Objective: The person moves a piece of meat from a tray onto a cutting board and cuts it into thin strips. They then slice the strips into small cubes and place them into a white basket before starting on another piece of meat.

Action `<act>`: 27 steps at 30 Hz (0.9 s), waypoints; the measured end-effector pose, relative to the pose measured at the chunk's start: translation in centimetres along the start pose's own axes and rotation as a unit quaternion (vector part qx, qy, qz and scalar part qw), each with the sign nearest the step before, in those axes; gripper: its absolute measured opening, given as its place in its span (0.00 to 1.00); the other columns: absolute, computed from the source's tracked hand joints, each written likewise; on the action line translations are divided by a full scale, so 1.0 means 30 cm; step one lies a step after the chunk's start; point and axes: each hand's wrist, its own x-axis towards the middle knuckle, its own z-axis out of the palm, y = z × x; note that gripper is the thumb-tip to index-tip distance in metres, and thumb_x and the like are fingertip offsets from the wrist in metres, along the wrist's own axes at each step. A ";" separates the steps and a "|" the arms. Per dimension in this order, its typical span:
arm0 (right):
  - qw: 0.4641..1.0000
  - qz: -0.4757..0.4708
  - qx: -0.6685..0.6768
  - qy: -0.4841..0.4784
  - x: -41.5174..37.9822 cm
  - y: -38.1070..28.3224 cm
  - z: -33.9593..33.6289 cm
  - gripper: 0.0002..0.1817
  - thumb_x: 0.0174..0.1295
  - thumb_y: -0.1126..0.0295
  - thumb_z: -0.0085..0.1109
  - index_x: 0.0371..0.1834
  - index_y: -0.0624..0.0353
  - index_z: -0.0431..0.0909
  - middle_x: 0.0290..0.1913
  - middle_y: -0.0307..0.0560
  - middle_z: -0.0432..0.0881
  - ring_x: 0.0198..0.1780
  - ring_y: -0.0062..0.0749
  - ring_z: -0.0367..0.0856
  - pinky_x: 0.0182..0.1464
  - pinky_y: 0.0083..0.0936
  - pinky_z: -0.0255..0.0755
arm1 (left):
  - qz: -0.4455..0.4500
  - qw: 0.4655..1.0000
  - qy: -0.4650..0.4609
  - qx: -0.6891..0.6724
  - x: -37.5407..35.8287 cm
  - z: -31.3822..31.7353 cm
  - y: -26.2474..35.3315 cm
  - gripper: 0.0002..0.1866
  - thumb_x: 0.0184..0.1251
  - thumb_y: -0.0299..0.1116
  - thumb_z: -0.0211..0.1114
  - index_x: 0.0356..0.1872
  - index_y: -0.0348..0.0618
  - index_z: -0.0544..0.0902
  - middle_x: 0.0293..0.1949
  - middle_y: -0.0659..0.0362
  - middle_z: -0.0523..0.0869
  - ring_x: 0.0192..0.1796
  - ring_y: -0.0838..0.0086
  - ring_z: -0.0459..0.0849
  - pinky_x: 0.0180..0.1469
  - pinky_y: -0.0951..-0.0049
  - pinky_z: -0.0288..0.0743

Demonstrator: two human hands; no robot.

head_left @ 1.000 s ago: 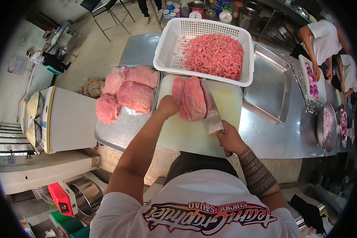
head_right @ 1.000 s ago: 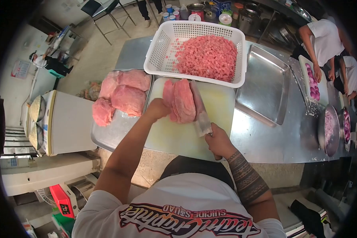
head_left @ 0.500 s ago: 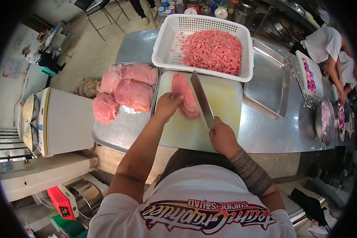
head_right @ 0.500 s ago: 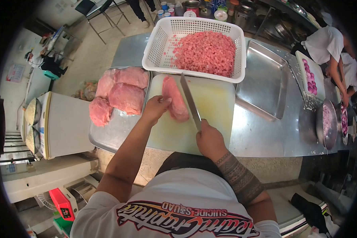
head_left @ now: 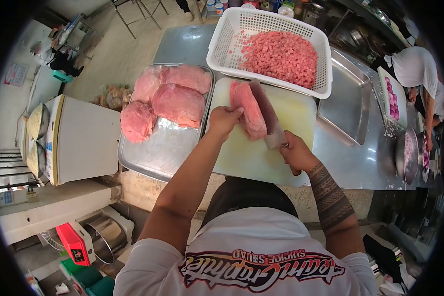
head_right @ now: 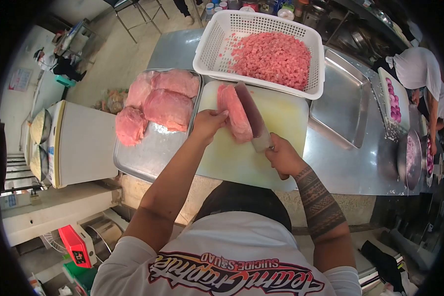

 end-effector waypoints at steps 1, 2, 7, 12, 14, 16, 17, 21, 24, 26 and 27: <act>1.000 0.001 -0.006 0.000 -0.002 -0.002 0.005 0.20 0.73 0.76 0.55 0.67 0.63 0.72 0.35 0.42 0.83 0.24 0.23 0.77 0.29 0.27 0.76 | 0.000 1.000 0.006 0.001 -0.007 0.000 -0.002 0.19 0.71 0.32 0.78 0.51 0.24 0.84 0.44 0.53 0.89 0.43 0.72 0.88 0.46 0.73 0.85; 1.000 0.002 -0.012 0.001 -0.002 -0.004 0.010 0.19 0.73 0.76 0.55 0.66 0.63 0.71 0.35 0.43 0.83 0.24 0.23 0.77 0.29 0.27 0.76 | 0.001 1.000 0.005 -0.008 -0.011 -0.001 0.000 0.20 0.72 0.32 0.78 0.51 0.24 0.84 0.44 0.53 0.89 0.43 0.72 0.88 0.46 0.73 0.85; 0.998 -0.002 -0.065 0.006 -0.033 0.002 0.013 0.10 0.75 0.74 0.56 0.54 0.64 0.69 0.25 0.48 0.78 0.23 0.29 0.79 0.26 0.34 0.73 | 0.001 1.000 -0.022 -0.011 -0.016 -0.002 0.002 0.20 0.73 0.33 0.77 0.54 0.24 0.84 0.45 0.53 0.89 0.45 0.70 0.89 0.47 0.72 0.84; 0.991 -0.025 -0.117 0.052 -0.118 0.065 0.026 0.11 0.73 0.74 0.56 0.53 0.66 0.69 0.28 0.63 0.83 0.29 0.54 0.86 0.33 0.46 0.78 | -0.009 0.993 -0.065 0.096 -0.096 0.097 -0.009 0.26 0.71 0.35 0.79 0.60 0.23 0.81 0.51 0.50 0.88 0.51 0.65 0.89 0.54 0.64 0.84; 0.961 -0.130 -0.207 0.127 -0.148 0.106 0.091 0.14 0.71 0.74 0.56 0.55 0.68 0.69 0.33 0.70 0.85 0.36 0.67 0.86 0.41 0.56 0.79 | 0.022 0.988 -0.044 0.147 -0.196 0.098 0.048 0.33 0.68 0.35 0.81 0.66 0.23 0.77 0.55 0.48 0.86 0.55 0.65 0.87 0.56 0.65 0.84; 0.961 -0.088 -0.233 0.119 -0.183 0.052 0.148 0.17 0.69 0.74 0.57 0.58 0.71 0.70 0.35 0.72 0.85 0.40 0.71 0.86 0.45 0.61 0.78 | 0.010 1.000 -0.010 0.024 -0.242 0.130 0.020 0.37 0.64 0.34 0.83 0.68 0.24 0.74 0.54 0.48 0.86 0.54 0.66 0.87 0.52 0.66 0.84; 0.961 -0.079 -0.232 0.128 -0.191 0.021 0.176 0.18 0.69 0.74 0.57 0.58 0.71 0.70 0.35 0.72 0.85 0.39 0.70 0.86 0.45 0.61 0.78 | 0.006 0.999 0.012 -0.037 -0.249 0.141 0.015 0.39 0.62 0.33 0.84 0.69 0.25 0.72 0.54 0.48 0.86 0.54 0.66 0.87 0.51 0.67 0.84; 0.954 -0.071 -0.253 0.143 -0.208 -0.043 0.215 0.19 0.69 0.74 0.57 0.60 0.71 0.71 0.34 0.70 0.86 0.38 0.67 0.87 0.43 0.58 0.80 | 0.056 0.998 0.022 0.009 -0.214 0.170 -0.035 0.42 0.58 0.31 0.85 0.68 0.26 0.69 0.57 0.46 0.83 0.55 0.65 0.86 0.53 0.68 0.84; 0.942 -0.114 -0.276 0.156 -0.202 -0.084 0.176 0.17 0.68 0.73 0.57 0.57 0.70 0.72 0.34 0.68 0.86 0.37 0.65 0.88 0.43 0.57 0.81 | 0.060 0.998 0.017 0.029 -0.176 0.166 0.001 0.41 0.58 0.30 0.84 0.68 0.25 0.69 0.56 0.47 0.83 0.55 0.65 0.86 0.53 0.67 0.85; 0.932 -0.135 -0.295 0.162 -0.150 -0.109 0.147 0.15 0.68 0.73 0.57 0.55 0.69 0.72 0.34 0.67 0.87 0.37 0.64 0.88 0.42 0.56 0.81 | 0.046 0.999 0.004 0.023 -0.136 0.142 0.057 0.44 0.62 0.28 0.82 0.74 0.23 0.65 0.59 0.46 0.80 0.60 0.63 0.85 0.58 0.66 0.85; 0.928 -0.136 -0.304 0.164 -0.116 -0.125 0.139 0.14 0.68 0.73 0.57 0.53 0.69 0.73 0.34 0.66 0.87 0.37 0.64 0.88 0.42 0.56 0.81 | 0.044 0.997 -0.009 0.055 -0.101 0.119 0.076 0.47 0.62 0.34 0.83 0.75 0.20 0.65 0.58 0.45 0.82 0.60 0.63 0.85 0.57 0.67 0.85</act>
